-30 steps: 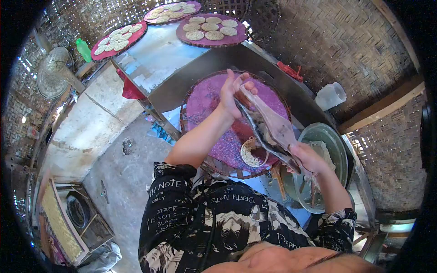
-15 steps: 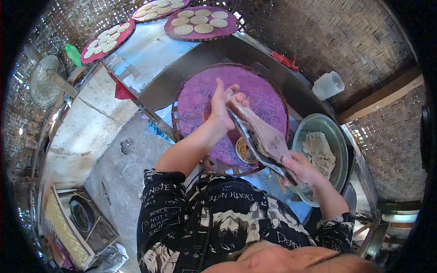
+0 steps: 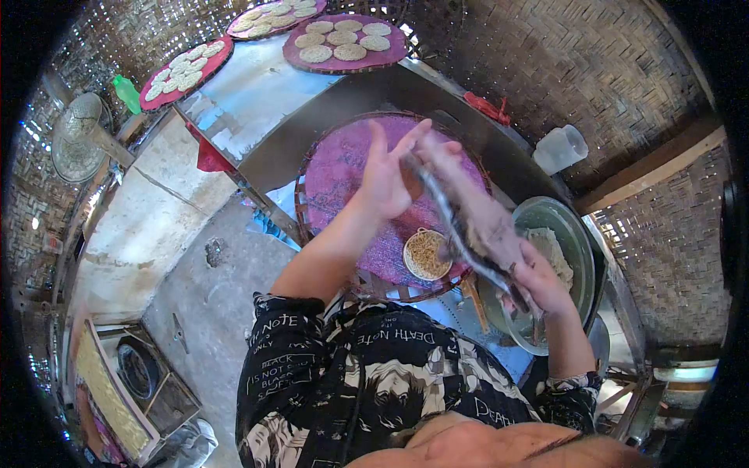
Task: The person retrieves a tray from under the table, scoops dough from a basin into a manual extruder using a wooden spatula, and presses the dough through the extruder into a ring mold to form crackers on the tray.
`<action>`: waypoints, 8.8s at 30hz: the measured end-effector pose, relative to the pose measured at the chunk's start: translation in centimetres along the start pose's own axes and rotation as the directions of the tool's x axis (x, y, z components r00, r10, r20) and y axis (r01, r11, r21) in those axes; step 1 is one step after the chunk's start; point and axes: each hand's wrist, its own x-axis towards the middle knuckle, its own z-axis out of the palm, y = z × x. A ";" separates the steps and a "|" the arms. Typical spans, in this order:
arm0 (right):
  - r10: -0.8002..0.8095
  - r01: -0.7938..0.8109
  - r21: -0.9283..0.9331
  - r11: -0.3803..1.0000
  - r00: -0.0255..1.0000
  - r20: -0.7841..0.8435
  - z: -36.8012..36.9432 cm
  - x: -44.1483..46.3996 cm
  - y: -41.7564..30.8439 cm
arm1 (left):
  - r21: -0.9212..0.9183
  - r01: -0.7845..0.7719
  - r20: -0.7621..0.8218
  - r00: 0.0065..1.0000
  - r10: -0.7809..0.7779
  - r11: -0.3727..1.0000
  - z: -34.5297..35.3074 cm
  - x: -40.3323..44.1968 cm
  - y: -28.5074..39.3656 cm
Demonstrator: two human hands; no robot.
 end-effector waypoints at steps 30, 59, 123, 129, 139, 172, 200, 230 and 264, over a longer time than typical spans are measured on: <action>-0.465 0.036 -0.927 0.373 0.872 -0.153 4.2 12.9 6.8 | 0.950 -0.117 -0.057 0.845 0.532 0.288 -5.9 -14.4 4.5; -0.485 0.209 -0.919 0.336 0.874 0.021 4.1 8.4 5.4 | 0.874 -0.076 -0.188 0.857 0.479 0.480 -2.8 -13.2 3.5; 0.058 -0.093 0.073 0.993 0.922 0.384 7.1 8.6 4.0 | 0.884 0.004 0.214 0.886 0.411 -0.468 0.5 -11.6 2.6; 0.220 -0.268 0.102 0.958 0.915 0.340 4.4 7.0 3.1 | 0.049 -0.247 -0.102 0.963 0.251 0.968 1.5 -6.2 8.1; 0.313 -0.307 -0.256 0.917 0.950 -0.019 2.8 7.3 1.3 | -0.033 -0.318 -0.153 0.938 0.310 0.947 -4.2 -2.5 5.6; -0.145 0.088 -0.291 0.953 0.973 -0.181 3.7 6.1 4.3 | 0.483 0.121 -0.197 0.980 -0.027 0.867 -3.6 -2.4 4.2; -0.994 0.003 -0.998 -0.069 0.086 0.069 -0.3 -7.5 -4.8 | 0.434 -0.627 0.536 0.757 -0.373 -0.647 12.9 -0.1 -14.3; -0.847 0.928 -0.372 0.027 -0.177 -0.502 -8.0 -15.8 -1.0 | 0.272 -0.133 0.379 0.925 0.021 0.953 8.8 3.3 -8.7; -0.395 -0.471 -0.728 0.499 0.624 -0.674 -16.2 -7.5 15.1 | 0.255 -0.166 0.307 0.948 0.083 0.953 5.8 1.7 -5.6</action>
